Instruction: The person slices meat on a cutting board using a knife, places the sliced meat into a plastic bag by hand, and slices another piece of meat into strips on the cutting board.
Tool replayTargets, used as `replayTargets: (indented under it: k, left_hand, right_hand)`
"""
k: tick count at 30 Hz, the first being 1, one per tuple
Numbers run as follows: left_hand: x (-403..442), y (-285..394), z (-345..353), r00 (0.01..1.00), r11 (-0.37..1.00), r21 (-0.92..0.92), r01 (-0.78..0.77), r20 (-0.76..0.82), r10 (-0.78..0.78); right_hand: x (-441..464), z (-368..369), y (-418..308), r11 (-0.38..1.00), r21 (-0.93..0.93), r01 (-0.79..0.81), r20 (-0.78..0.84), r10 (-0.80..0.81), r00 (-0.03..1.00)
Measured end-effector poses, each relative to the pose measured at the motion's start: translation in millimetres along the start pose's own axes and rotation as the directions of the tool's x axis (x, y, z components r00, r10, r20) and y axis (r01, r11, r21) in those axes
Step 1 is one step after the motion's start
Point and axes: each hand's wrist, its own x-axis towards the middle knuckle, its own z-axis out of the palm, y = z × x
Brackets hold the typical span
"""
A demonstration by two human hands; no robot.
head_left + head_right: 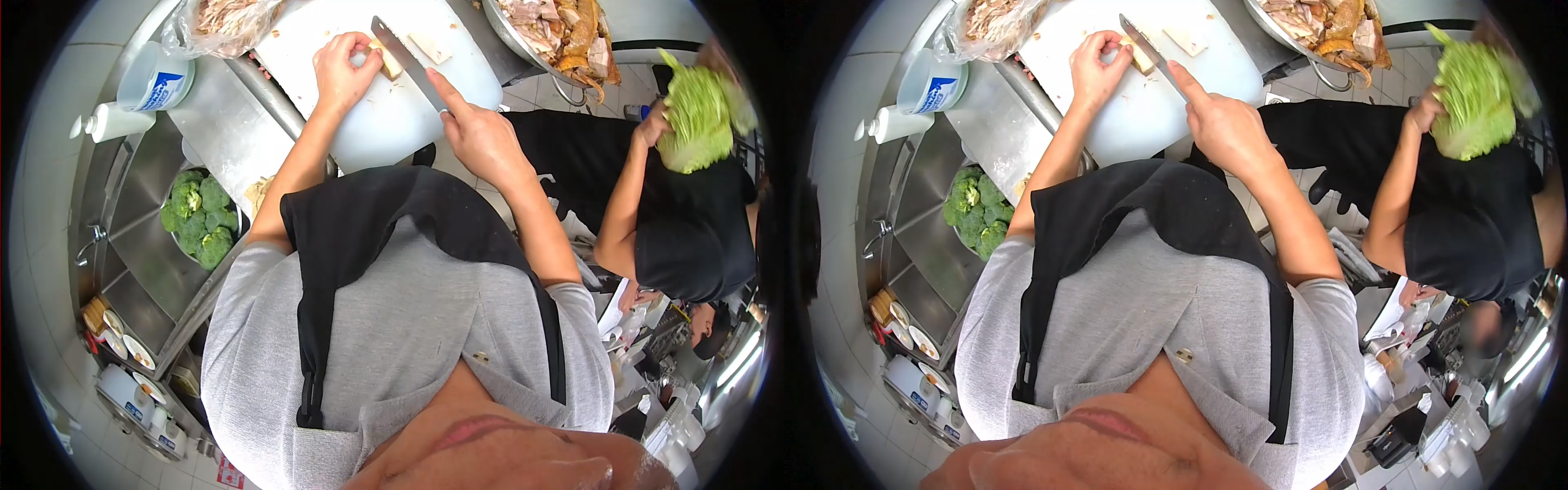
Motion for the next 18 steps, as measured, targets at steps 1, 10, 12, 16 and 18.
replayTargets:
  k: [1,10,12,16,18]
  left_hand:
    - [0,-2,1,1.000,0.999,-0.035,-0.001,-0.009,0.000]
    - [-1,-7,3,1.000,0.999,-0.046,-0.016,-0.015,0.015]
    - [-1,-7,3,0.999,0.998,-0.037,-0.048,-0.022,0.047]
    - [-1,-4,-1,1.000,0.999,-0.035,0.010,0.016,-0.009]
    - [0,-4,1,0.999,1.000,-0.019,0.022,0.029,-0.022]
  right_hand:
    - [0,-2,0,1.000,-0.018,-0.007,0.036,0.008,0.999]
    - [16,-12,-4,0.999,-0.038,-0.029,0.120,0.033,0.992]
    - [24,-9,-2,0.999,-0.033,-0.037,0.121,0.041,0.992]
    - [19,-14,2,1.000,0.008,-0.012,0.123,0.011,0.992]
    - [17,-18,2,0.999,0.028,-0.029,0.141,0.025,0.990]
